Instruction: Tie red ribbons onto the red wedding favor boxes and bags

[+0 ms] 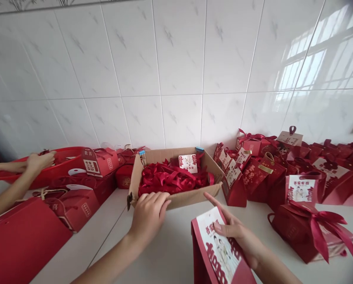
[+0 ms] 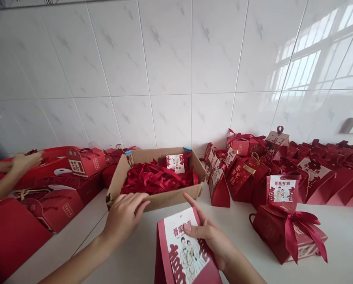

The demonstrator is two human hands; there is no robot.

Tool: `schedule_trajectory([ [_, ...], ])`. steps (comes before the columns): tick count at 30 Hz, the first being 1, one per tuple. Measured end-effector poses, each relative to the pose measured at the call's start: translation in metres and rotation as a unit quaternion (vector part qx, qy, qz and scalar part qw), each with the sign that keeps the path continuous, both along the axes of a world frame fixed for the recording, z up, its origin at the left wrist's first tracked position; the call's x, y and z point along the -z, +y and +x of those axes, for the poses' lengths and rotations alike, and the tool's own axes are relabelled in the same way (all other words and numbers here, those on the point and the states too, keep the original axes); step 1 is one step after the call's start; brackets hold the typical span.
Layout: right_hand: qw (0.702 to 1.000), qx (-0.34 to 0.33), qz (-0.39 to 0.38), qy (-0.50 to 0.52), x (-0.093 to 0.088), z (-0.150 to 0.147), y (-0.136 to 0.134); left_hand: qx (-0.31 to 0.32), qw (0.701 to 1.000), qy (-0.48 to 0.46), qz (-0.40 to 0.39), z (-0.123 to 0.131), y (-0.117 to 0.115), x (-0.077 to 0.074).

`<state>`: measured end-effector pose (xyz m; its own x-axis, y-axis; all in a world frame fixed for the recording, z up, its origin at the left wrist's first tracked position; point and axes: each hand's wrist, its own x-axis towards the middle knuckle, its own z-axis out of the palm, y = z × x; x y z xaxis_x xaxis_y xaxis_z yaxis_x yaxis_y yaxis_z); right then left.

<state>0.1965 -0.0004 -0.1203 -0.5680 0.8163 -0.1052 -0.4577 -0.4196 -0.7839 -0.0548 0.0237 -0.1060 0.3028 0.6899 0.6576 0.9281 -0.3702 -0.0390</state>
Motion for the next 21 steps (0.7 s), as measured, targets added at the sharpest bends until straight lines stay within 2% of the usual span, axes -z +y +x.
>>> schedule_trajectory([
  [3,1.0,-0.018,0.009,-0.004,-0.003,0.0,-0.004,0.019,1.0,0.014,0.02,-0.001,-0.014,0.007],
  [8,0.999,-0.022,0.026,-0.004,-0.01,0.001,-0.008,0.051,0.998,0.026,0.037,-0.001,-0.025,0.017],
  [12,0.999,-0.031,-0.015,-0.018,-0.006,-0.002,-0.005,0.069,0.997,0.03,0.013,0.0,-0.034,0.012],
  [15,0.999,-0.036,-0.023,-0.009,-0.003,-0.003,-0.004,0.059,0.992,0.036,-0.107,0.003,-0.036,-0.012],
  [17,0.999,-0.039,-0.026,-0.008,-0.003,-0.004,-0.005,0.009,0.986,0.037,-0.163,0.005,-0.028,-0.038],
  [19,0.999,-0.037,-0.025,-0.01,-0.004,-0.004,-0.006,-0.066,0.984,0.042,-0.163,0.008,-0.006,-0.065],
  [21,0.999,-0.034,-0.024,-0.009,-0.005,-0.004,-0.006,-0.095,0.98,0.043,-0.169,0.011,0.027,-0.086],
])
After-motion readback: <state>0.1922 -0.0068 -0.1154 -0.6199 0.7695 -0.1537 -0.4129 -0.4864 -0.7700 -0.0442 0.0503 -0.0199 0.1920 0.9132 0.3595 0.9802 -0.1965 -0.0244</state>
